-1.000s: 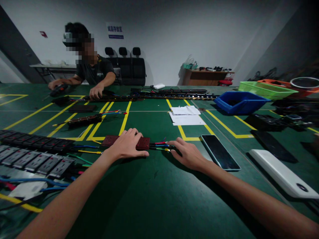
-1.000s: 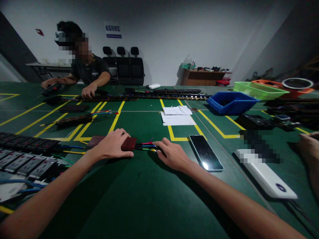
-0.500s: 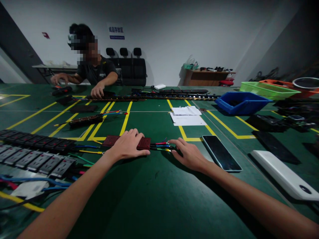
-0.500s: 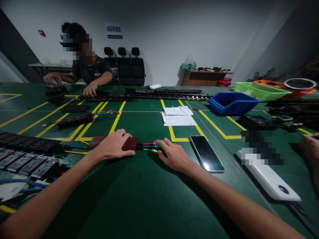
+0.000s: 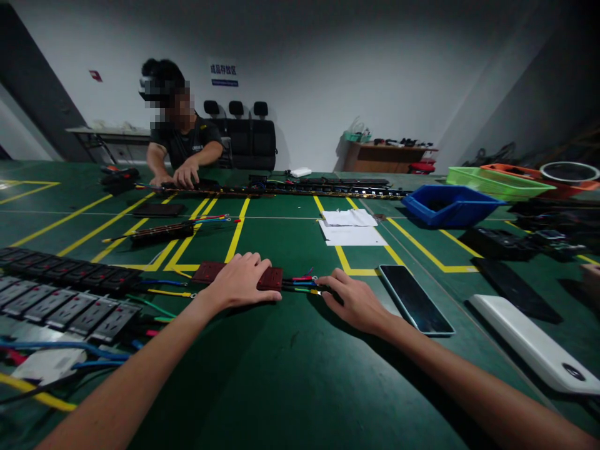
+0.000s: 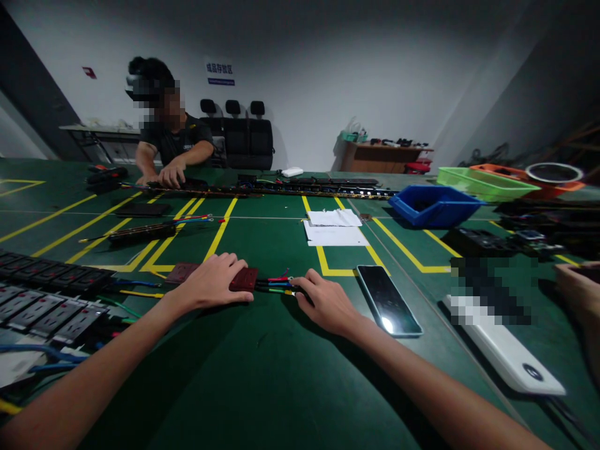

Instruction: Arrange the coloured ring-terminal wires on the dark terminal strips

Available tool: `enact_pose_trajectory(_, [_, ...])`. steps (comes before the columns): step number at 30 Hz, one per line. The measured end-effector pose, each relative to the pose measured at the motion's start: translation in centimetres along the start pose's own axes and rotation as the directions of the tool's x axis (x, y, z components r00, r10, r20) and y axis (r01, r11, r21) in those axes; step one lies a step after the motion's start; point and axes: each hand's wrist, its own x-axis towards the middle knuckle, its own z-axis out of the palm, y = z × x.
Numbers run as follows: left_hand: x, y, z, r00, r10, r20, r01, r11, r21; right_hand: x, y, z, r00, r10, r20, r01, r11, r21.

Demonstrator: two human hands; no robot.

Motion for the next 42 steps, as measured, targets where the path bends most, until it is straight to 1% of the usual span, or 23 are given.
enact_pose_trajectory(4, [-0.08, 0.03, -0.06, 1.000, -0.005, 0.007, 0.005, 1.000, 0.001, -0.07, -0.01, 0.12, 0.999, 0.035, -0.024, -0.035, 0.999, 0.017])
enact_pose_trajectory(6, [-0.12, 0.06, -0.09, 1.000, -0.005, 0.011, 0.005, 1.000, 0.009, -0.07, 0.01, 0.08, 1.000, 0.012, -0.013, -0.012, 1.000, 0.013])
enact_pose_trajectory(10, [-0.10, 0.09, -0.11, 1.000, -0.001, 0.025, 0.000, 0.999, 0.046, -0.03, -0.01, -0.21, 0.997, -0.068, 0.046, 0.067, 0.998, 0.015])
enact_pose_trajectory(12, [-0.06, 0.08, -0.10, 1.000, 0.003, 0.024, -0.004, 0.999, 0.054, -0.01, -0.03, -0.30, 0.996, -0.077, 0.052, 0.076, 0.997, 0.022])
enact_pose_trajectory(16, [-0.03, 0.05, -0.08, 1.000, 0.009, 0.018, -0.010, 0.998, 0.054, -0.04, 0.04, -0.17, 0.997, -0.067, 0.026, 0.066, 0.997, 0.033])
enact_pose_trajectory(21, [-0.06, 0.06, -0.07, 1.000, 0.005, 0.024, -0.006, 0.999, 0.051, -0.18, 0.13, 0.11, 0.993, -0.117, -0.021, 0.117, 0.993, 0.029])
enact_pose_trajectory(25, [-0.02, 0.06, -0.03, 1.000, 0.006, 0.028, -0.008, 0.998, 0.054, -0.28, -0.04, -0.01, 0.986, -0.163, -0.023, 0.163, 0.986, 0.042])
enact_pose_trajectory(29, [0.03, -0.01, 0.03, 0.999, -0.002, 0.038, 0.000, 0.999, 0.053, -0.27, -0.17, -0.19, 0.987, -0.153, -0.053, 0.155, 0.987, 0.041])
enact_pose_trajectory(33, [0.03, -0.04, -0.01, 0.999, -0.002, 0.041, 0.000, 0.999, 0.044, -0.23, -0.20, -0.20, 0.985, -0.166, -0.044, 0.169, 0.984, 0.054])
enact_pose_trajectory(35, [0.02, -0.02, -0.05, 0.999, 0.000, 0.044, -0.002, 0.999, 0.044, -0.24, -0.21, -0.16, 0.987, -0.153, -0.043, 0.155, 0.987, 0.044])
enact_pose_trajectory(39, [0.04, 0.00, -0.04, 0.999, 0.003, 0.044, -0.006, 0.998, 0.056, -0.30, -0.12, -0.06, 0.991, -0.109, -0.076, 0.111, 0.994, 0.018])
enact_pose_trajectory(42, [0.05, -0.01, 0.00, 0.999, 0.003, 0.042, -0.006, 0.998, 0.064, -0.34, -0.03, 0.01, 0.989, -0.131, -0.065, 0.133, 0.991, 0.026])
